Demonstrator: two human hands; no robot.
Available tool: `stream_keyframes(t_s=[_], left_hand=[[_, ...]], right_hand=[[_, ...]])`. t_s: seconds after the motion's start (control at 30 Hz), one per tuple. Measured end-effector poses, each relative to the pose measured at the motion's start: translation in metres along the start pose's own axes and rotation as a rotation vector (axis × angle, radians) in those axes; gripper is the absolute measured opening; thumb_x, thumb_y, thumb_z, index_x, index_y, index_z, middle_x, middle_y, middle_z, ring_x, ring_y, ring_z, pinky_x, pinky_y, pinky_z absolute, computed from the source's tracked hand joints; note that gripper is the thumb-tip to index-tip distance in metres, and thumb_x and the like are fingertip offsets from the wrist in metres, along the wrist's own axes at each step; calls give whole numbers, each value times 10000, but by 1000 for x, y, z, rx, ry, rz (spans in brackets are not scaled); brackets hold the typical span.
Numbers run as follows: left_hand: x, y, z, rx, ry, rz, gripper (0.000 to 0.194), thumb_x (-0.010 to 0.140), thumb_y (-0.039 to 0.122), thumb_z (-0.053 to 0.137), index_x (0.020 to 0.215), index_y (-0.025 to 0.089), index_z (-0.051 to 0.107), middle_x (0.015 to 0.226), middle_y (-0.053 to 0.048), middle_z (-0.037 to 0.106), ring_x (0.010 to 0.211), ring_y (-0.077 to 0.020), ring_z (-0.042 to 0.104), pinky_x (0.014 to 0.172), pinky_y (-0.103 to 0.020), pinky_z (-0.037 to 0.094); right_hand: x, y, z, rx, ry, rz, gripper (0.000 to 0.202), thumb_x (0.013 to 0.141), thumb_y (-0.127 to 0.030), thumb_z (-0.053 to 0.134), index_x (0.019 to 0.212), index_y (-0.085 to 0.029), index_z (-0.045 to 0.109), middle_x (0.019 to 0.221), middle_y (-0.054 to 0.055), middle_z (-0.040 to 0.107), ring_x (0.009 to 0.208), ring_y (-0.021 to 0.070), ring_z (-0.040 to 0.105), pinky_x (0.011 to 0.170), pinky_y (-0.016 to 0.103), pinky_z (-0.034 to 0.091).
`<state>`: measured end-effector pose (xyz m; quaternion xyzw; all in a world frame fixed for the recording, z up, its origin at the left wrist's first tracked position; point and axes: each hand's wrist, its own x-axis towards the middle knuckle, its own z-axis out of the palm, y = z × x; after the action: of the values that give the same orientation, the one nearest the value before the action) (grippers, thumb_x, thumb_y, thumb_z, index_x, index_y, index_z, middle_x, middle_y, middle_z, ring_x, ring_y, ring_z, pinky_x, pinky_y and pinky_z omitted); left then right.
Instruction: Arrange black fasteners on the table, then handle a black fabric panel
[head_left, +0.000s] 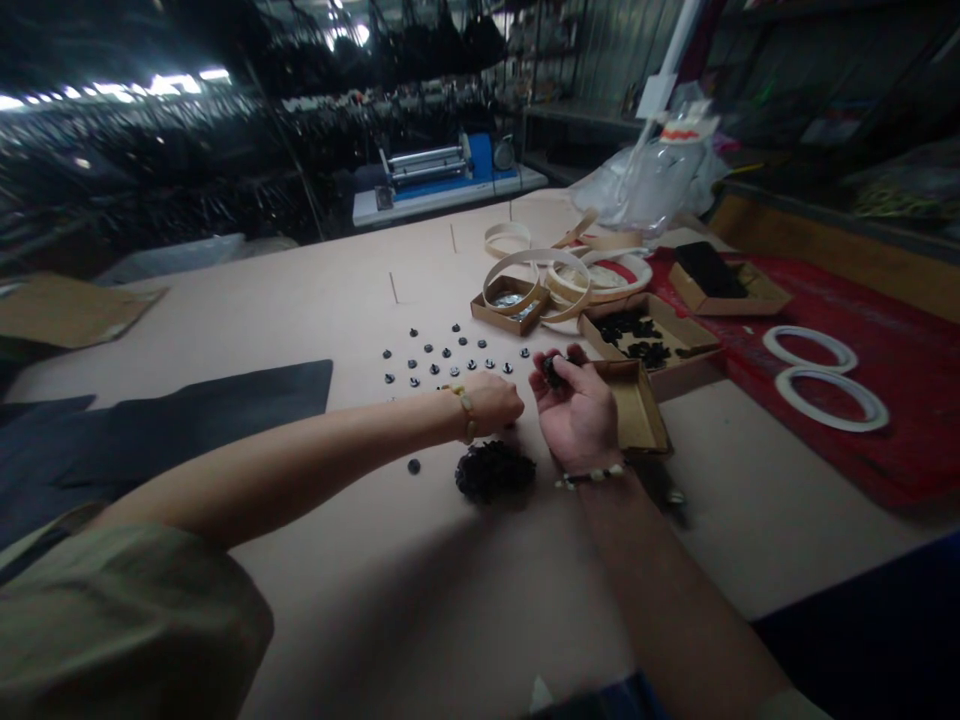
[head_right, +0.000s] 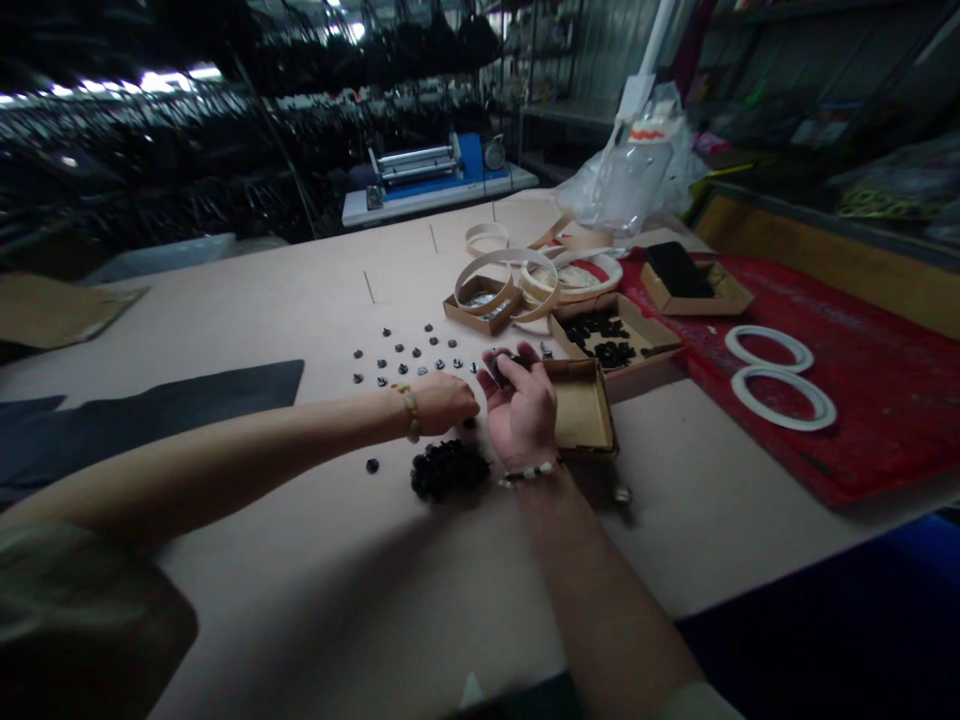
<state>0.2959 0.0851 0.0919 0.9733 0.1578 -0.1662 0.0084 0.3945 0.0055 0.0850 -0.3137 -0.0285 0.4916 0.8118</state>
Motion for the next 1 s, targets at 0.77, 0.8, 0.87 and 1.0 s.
stream_keyframes(t_s=[0.77, 0.8, 0.87, 1.0], left_hand=[[-123, -10, 71, -309, 311, -399, 217, 905, 310, 560, 1046, 220, 698, 947, -63, 718, 788, -174, 650, 666, -263, 435], [-126, -6, 68, -384, 418, -411, 225, 914, 340, 567, 1061, 219, 687, 923, -49, 718, 754, -153, 638, 671, -256, 439], [-130, 5, 60, -552, 634, -409, 271, 933, 405, 571, 1107, 219, 663, 873, -23, 711, 684, -113, 610, 679, -239, 453], [-133, 26, 49, -633, 836, -353, 327, 863, 440, 683, 1099, 214, 668, 918, -28, 696, 718, -110, 607, 701, -242, 474]], right_hand=[[-33, 24, 4, -230, -374, 565, 369, 649, -237, 685, 968, -205, 501, 798, -3, 607, 584, 98, 519, 400, 147, 277], [-35, 25, 4, -240, -393, 566, 383, 640, -225, 677, 978, -209, 498, 799, -5, 607, 589, 101, 524, 405, 147, 283], [-38, 29, 2, -284, -422, 558, 394, 638, -215, 683, 981, -214, 488, 784, -19, 601, 574, 95, 518, 404, 141, 281], [-44, 44, 0, -397, -411, 506, 429, 657, -263, 748, 982, -220, 472, 704, -43, 583, 527, 81, 494, 418, 137, 335]])
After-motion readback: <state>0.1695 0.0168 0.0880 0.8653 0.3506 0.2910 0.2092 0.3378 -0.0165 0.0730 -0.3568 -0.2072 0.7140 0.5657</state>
